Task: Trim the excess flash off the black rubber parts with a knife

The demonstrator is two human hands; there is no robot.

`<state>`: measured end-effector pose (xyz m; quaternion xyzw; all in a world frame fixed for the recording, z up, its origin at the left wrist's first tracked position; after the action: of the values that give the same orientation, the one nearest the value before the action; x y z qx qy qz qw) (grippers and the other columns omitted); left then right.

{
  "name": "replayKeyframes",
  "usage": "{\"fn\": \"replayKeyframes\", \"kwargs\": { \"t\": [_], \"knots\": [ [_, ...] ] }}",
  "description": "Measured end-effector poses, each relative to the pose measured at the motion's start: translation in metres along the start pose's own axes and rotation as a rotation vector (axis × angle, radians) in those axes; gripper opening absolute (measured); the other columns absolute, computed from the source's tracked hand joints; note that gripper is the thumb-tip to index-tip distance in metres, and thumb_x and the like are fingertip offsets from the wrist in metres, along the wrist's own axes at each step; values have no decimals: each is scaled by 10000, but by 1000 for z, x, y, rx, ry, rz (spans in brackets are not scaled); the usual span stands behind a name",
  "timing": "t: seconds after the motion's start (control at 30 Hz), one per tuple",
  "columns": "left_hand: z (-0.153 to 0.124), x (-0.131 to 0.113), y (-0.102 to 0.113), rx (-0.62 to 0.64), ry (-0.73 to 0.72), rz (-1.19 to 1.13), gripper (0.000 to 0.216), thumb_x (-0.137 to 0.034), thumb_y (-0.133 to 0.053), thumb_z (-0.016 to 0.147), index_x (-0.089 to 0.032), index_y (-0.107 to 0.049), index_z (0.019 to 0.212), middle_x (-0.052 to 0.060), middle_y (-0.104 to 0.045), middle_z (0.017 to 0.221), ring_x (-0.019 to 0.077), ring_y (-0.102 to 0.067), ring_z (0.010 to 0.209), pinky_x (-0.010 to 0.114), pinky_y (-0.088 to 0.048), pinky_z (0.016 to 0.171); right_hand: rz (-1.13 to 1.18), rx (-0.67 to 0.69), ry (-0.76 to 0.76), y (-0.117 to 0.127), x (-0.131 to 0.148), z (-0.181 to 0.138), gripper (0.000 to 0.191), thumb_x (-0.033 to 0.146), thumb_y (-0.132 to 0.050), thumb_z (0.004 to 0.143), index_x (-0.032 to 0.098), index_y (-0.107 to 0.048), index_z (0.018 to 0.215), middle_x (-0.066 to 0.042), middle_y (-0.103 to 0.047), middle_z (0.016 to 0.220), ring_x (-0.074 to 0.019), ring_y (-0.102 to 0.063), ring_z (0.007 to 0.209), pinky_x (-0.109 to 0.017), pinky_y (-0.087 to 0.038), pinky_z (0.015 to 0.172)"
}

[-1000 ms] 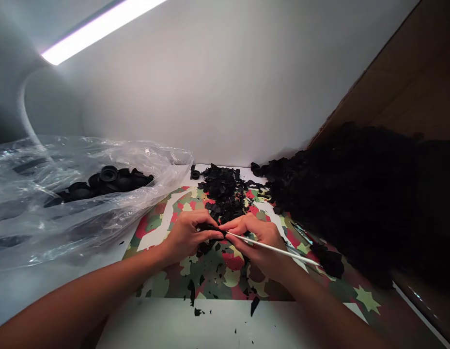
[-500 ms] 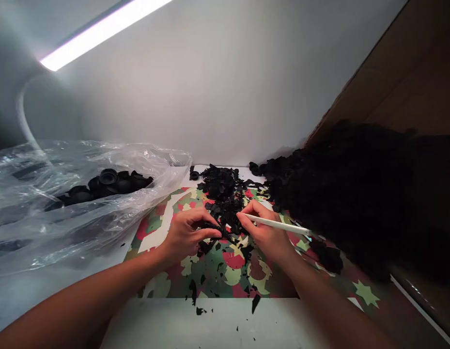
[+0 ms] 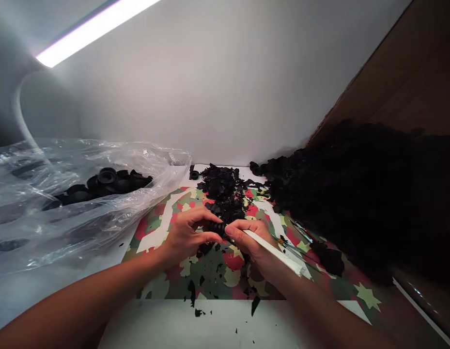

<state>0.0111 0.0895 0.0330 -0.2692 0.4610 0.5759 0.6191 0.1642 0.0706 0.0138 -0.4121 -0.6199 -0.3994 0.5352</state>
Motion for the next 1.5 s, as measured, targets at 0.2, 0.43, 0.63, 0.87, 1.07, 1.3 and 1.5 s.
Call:
{"fn": "replayKeyframes", "kwargs": {
  "t": [0.2, 0.43, 0.63, 0.87, 1.07, 1.3, 1.5],
  "knots": [
    [-3, 10, -2, -43, 122, -163, 408, -377, -932, 621, -166, -784, 936, 39, -725, 784, 148, -649, 709, 244, -529, 631, 100, -42, 31, 5, -4, 3, 391, 502, -692, 858, 165, -644, 664, 52, -334, 584, -97, -225, 560, -266, -173, 512],
    [-6, 15, 0, -110, 179, -284, 599, -240, -964, 565, -179, -679, 1088, 32, -739, 876, 210, -728, 911, 285, -603, 783, 103, -69, 27, 6, -4, 5, 389, 515, -715, 832, 165, -649, 675, 63, -293, 576, -92, -205, 547, -271, -147, 504],
    [-6, 12, 0, -108, 151, -304, 658, -191, -951, 584, -209, -629, 1157, 11, -749, 844, 215, -737, 962, 285, -611, 811, 52, -56, 21, 7, -5, 5, 397, 532, -694, 844, 167, -658, 693, 51, -327, 588, -99, -233, 556, -273, -156, 506],
    [-5, 9, 0, -126, 117, -349, 557, -202, -958, 563, -208, -701, 1057, 38, -732, 985, 222, -737, 975, 286, -631, 788, -12, -96, 54, 7, 6, 1, 383, 517, -675, 839, 170, -668, 677, 34, -397, 609, -107, -275, 568, -271, -193, 512],
    [-3, 6, -2, -99, 191, -282, 330, -157, -927, 581, -180, -788, 879, 9, -704, 789, 148, -681, 741, 237, -586, 663, -55, -88, 59, 6, 9, 1, 427, 561, -645, 845, 174, -634, 664, 44, -364, 585, -109, -262, 558, -271, -192, 513],
    [-5, 19, 4, -143, 385, -233, 109, -152, -832, 630, -171, -750, 699, -8, -696, 654, 135, -639, 627, 250, -538, 600, -188, -151, 93, 23, 8, 8, 422, 608, -506, 938, 207, -633, 969, 57, -415, 597, -123, -343, 542, -257, -276, 517],
    [-4, 19, 2, -71, 357, -138, 116, -215, -844, 661, -168, -754, 718, 17, -711, 711, 158, -654, 688, 285, -537, 655, -326, -243, 313, 31, 26, -2, 425, 500, -371, 1036, 257, -716, 1092, -29, -628, 858, -173, -594, 757, -291, -477, 699]
  ]
}}
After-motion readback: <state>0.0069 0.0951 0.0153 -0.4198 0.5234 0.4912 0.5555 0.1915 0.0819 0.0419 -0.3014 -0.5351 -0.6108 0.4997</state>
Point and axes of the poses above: each hand's wrist, its own z-axis towards the middle knuckle, its own y-axis out of the back of the hand, x = y × z, the point moved 8 cm from there along z, towards the middle knuckle
